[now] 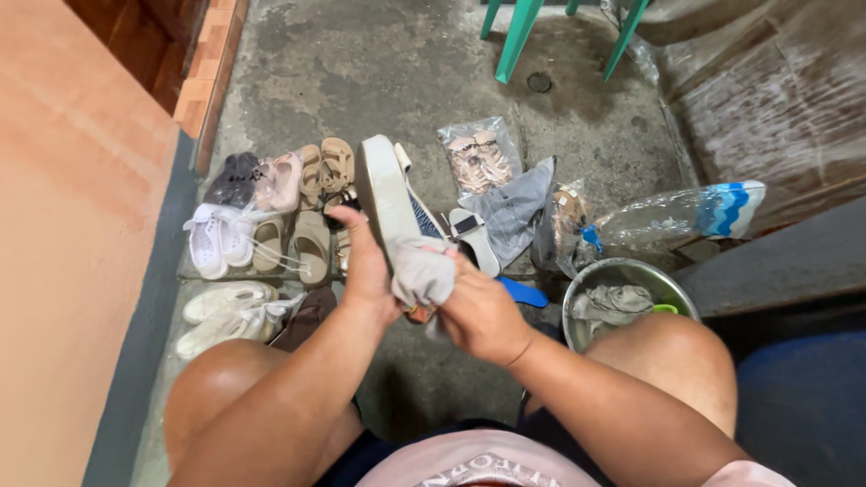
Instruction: The person sits on the floor and wipes various shoes with a cloth. They handle multiple pairs of footwear, including sandals and slip-ons, removing them from plastic bags, wiping them down, and placing them back into the bags or on the floor.
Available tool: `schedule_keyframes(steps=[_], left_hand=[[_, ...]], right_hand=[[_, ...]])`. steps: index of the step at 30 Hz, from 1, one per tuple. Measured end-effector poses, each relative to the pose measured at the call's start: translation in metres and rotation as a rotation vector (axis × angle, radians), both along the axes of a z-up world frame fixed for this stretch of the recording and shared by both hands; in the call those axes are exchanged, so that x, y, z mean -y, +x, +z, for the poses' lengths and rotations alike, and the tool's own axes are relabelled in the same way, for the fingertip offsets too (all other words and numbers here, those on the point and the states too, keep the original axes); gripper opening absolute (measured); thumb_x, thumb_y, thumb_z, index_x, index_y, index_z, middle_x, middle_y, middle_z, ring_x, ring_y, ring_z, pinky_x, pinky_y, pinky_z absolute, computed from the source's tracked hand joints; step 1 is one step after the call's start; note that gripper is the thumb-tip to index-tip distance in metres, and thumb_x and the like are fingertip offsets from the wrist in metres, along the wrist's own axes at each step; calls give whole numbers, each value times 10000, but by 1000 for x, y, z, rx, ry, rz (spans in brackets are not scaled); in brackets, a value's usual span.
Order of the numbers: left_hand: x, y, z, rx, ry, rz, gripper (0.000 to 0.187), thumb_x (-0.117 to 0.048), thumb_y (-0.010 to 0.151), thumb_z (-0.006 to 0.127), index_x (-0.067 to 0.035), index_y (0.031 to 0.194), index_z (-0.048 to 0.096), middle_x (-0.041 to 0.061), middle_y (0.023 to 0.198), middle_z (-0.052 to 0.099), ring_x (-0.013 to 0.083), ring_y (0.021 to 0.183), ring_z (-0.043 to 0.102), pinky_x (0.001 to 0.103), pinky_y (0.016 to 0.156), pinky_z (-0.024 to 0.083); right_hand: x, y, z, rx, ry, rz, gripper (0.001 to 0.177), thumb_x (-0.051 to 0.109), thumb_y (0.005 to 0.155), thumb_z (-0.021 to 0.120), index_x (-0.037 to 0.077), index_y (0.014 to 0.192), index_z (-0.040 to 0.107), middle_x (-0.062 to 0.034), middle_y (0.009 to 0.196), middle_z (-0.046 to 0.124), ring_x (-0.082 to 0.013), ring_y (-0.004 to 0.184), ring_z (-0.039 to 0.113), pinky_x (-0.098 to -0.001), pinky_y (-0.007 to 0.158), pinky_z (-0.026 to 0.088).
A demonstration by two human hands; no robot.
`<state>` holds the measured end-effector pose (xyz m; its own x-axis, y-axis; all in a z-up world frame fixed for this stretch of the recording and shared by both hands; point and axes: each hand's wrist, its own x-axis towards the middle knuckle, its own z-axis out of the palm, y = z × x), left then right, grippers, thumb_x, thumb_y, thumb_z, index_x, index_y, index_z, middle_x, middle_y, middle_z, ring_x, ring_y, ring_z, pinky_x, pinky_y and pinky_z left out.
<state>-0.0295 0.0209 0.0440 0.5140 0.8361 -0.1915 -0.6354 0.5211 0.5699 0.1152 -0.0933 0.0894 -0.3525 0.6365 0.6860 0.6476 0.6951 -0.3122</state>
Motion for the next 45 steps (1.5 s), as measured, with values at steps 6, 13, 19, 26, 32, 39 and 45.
schedule_keyframes(steps=[6,13,19,26,32,39,45], left_hand=[[6,-1,23,-142,-105,47,935,-815,737,470,-169,1413,478,68,1286,632,282,1162,630,519,938,555],[20,16,4,-284,135,72,813,-651,896,588,-193,1502,299,87,1397,555,271,1274,571,487,986,523],[7,4,14,-478,-106,173,679,-599,947,480,-136,1434,384,158,1284,581,282,1036,638,491,851,515],[-23,-27,30,-52,154,32,674,-525,972,466,-35,1433,463,114,1373,651,254,1259,631,472,1102,493],[-7,-8,-2,-168,138,-59,533,-466,1014,468,-116,1413,520,79,1195,671,220,1054,665,406,938,552],[4,-3,-35,-282,285,-26,489,-471,1065,442,-55,1245,626,53,1080,695,139,933,657,286,821,550],[-3,2,-47,-510,544,91,443,-394,1097,430,-33,1311,571,23,1174,663,93,1071,599,258,951,492]], right_hand=[[6,19,-8,30,-16,35,378,29,849,749,33,1212,645,-210,1266,669,-368,1230,660,-489,1191,468],[-5,8,6,-136,-79,-101,483,-26,851,644,-29,1332,598,-277,1365,599,-467,1332,558,-481,1158,422],[-6,-13,-11,67,-106,-32,497,-1,836,635,-21,1330,586,-257,1451,568,-437,1379,530,-514,1219,365],[6,11,-10,-286,-161,52,351,-89,880,526,-1,1206,621,-178,1291,649,-367,1176,652,-383,1087,499],[-21,12,0,-515,-251,-214,196,20,988,617,19,1184,619,-210,1255,567,-385,1159,550,-418,1045,439],[-10,3,-4,-197,-130,-123,300,-4,930,587,19,1217,670,-187,1354,621,-387,1255,573,-456,1114,436],[-6,1,4,-173,-168,-136,251,66,901,679,-3,1141,650,-223,1352,614,-369,1145,555,-453,1016,454]])
